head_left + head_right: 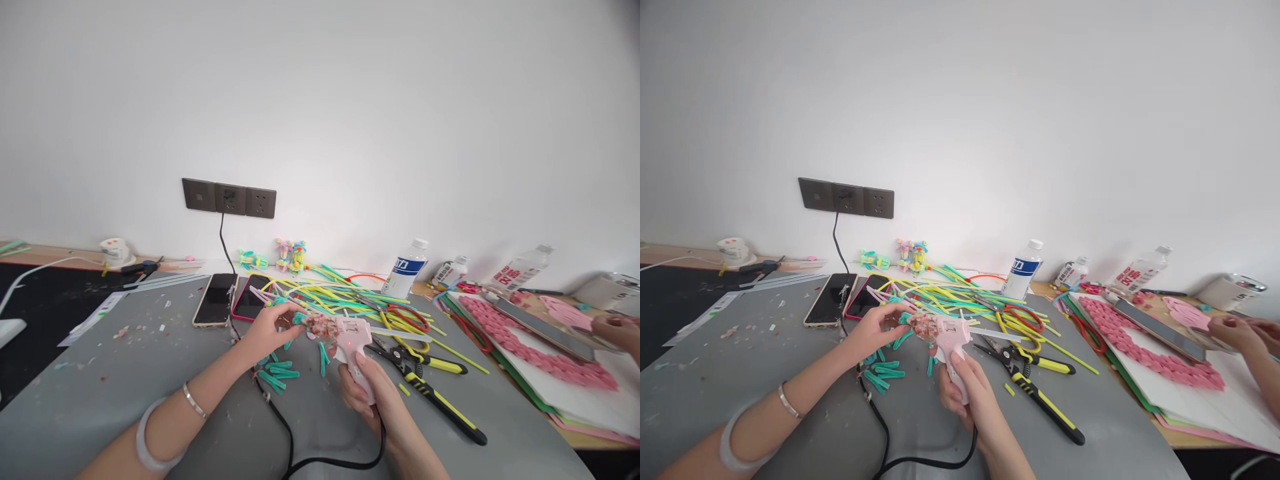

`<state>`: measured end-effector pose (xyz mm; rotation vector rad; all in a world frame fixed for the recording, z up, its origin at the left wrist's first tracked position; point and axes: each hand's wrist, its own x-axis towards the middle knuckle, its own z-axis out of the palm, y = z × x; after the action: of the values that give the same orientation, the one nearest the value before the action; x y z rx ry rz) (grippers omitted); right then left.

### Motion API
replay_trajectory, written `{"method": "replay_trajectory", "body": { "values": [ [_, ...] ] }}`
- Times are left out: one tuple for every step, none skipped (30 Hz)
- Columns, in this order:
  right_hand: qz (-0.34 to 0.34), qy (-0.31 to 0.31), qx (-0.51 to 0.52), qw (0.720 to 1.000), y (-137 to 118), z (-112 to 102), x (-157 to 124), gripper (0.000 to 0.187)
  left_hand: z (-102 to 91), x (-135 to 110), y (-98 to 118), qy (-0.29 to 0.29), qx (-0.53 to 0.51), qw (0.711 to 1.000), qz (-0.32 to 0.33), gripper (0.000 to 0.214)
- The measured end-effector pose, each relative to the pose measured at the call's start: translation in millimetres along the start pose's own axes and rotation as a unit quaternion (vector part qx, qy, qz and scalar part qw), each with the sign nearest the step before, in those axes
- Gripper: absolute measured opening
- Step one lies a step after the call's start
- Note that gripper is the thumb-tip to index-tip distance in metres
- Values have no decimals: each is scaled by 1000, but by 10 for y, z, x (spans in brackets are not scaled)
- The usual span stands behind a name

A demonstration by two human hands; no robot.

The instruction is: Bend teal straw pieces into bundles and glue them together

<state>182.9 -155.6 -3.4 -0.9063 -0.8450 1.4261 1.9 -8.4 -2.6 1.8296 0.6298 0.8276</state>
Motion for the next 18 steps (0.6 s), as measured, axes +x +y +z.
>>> {"method": "replay_trajectory", "body": {
  "values": [
    [-1,0,-5,1000,-3,4,-1,48,2,0,4,0,0,1000,1,28],
    [-1,0,-9,1000,-9,8,-3,47,4,-1,7,-1,0,1000,3,27],
    [0,0,-12,1000,-15,12,-6,45,5,-2,9,-1,0,1000,3,27],
    [1,2,-14,1000,-21,14,-9,44,5,-3,10,0,0,1000,3,27],
    [2,4,-15,1000,-27,14,-13,43,5,-4,11,1,-2,1000,3,27],
    [4,7,-17,1000,-31,11,-17,43,5,-4,12,4,-3,1000,2,28],
    [4,10,-19,1000,-33,4,-21,43,4,-4,14,7,-5,1000,1,28],
    [3,13,-20,1000,-33,-6,-25,44,3,-4,15,11,-8,1000,1,29],
    [1,16,-23,1000,-31,-18,-29,44,2,-4,17,14,-10,1000,2,30],
    [0,17,-25,1000,-28,-33,-33,45,1,-4,18,15,-13,1000,1,31],
    [-1,18,-28,999,-24,-47,-37,45,1,-4,18,15,-14,1000,1,31],
    [-1,17,-29,999,-20,-62,-40,46,0,-5,17,15,-14,1000,0,31],
    [-1,17,-31,999,-17,-74,-44,46,-1,-6,15,13,-13,1000,-1,31],
    [0,17,-32,999,-14,-85,-48,46,-2,-7,12,12,-11,1000,-1,31],
    [0,18,-34,999,-12,-93,-52,46,-3,-9,9,12,-10,1000,-2,31],
    [0,19,-35,999,-11,-99,-56,46,-4,-10,7,13,-9,1000,-2,31],
    [-1,20,-37,999,-10,-103,-59,45,-5,-12,6,15,-9,1000,-2,31],
    [-1,21,-39,999,-10,-107,-61,45,-6,-13,7,18,-11,1000,-2,31]
  ]
}}
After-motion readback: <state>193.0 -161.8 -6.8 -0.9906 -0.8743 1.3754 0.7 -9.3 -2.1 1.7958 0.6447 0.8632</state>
